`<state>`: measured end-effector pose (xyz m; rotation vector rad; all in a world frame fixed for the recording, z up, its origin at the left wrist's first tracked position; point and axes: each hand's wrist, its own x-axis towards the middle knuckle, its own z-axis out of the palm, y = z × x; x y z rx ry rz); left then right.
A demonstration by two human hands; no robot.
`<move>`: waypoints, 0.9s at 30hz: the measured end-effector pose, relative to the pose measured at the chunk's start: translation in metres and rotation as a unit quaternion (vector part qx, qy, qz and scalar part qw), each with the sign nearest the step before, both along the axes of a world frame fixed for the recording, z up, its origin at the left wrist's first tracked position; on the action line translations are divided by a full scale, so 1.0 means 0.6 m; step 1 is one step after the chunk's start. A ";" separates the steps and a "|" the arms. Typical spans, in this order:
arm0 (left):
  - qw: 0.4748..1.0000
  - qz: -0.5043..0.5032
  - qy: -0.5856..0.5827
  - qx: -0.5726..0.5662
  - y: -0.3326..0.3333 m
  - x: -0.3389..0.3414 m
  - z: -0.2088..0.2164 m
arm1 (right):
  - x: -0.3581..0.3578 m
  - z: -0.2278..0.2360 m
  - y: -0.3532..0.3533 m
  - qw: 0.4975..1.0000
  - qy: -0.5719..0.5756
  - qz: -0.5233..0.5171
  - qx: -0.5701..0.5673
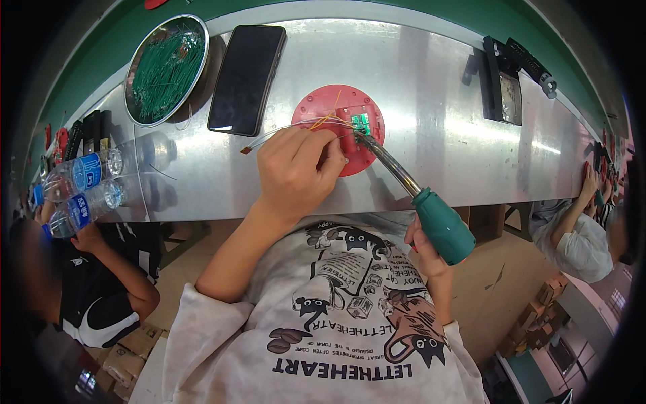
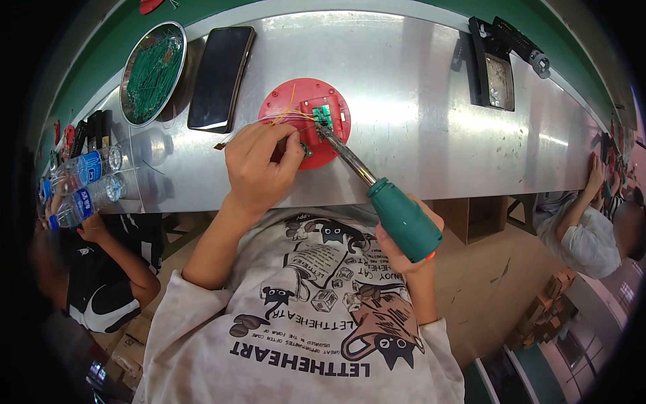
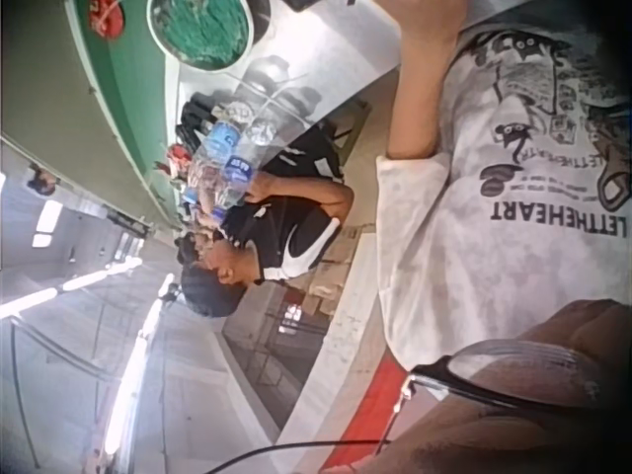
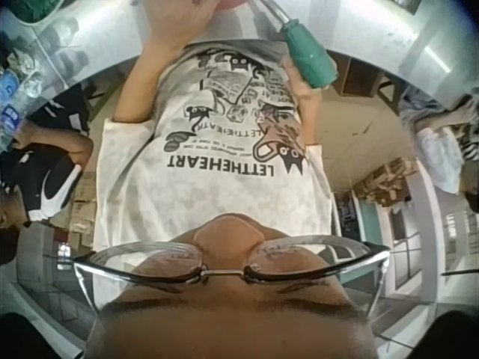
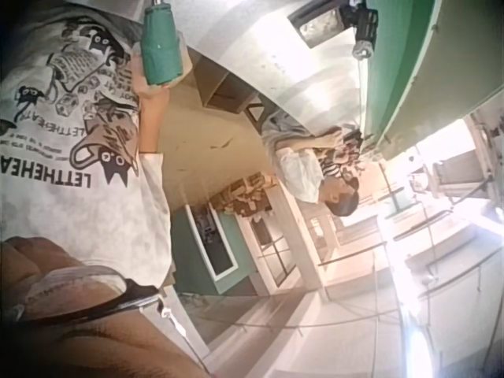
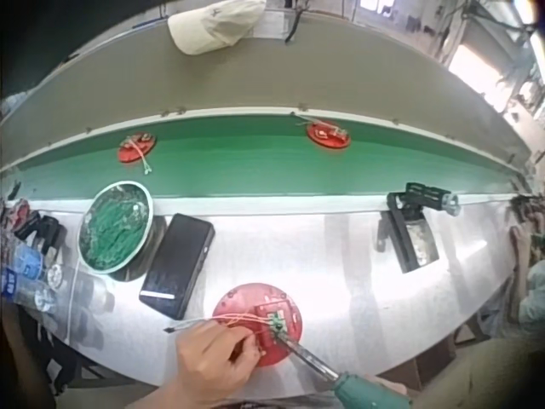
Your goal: Soldering components onto circuit boards on an assembly line.
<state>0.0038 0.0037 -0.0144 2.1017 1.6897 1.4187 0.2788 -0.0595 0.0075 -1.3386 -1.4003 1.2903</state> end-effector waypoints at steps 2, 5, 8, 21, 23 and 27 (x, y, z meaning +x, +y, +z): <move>1.000 0.004 0.008 0.009 -0.001 -0.002 -0.002 | 0.008 -0.006 -0.002 1.000 -0.015 0.018 0.008; 1.000 0.006 0.013 0.009 -0.004 -0.004 -0.002 | 0.001 -0.003 -0.002 0.997 -0.053 0.033 0.040; 1.000 0.007 0.021 -0.004 -0.006 -0.004 -0.002 | -0.014 0.004 -0.004 0.997 0.061 -0.036 0.007; 1.000 0.011 0.020 0.007 -0.003 0.000 -0.005 | -0.011 0.008 0.003 0.999 0.036 -0.009 -0.012; 1.000 0.010 0.021 0.008 -0.004 0.000 -0.004 | -0.013 0.007 0.002 0.998 0.049 -0.022 -0.030; 1.000 0.015 0.022 0.006 -0.005 -0.001 -0.003 | -0.014 0.012 0.008 0.999 0.051 -0.009 -0.014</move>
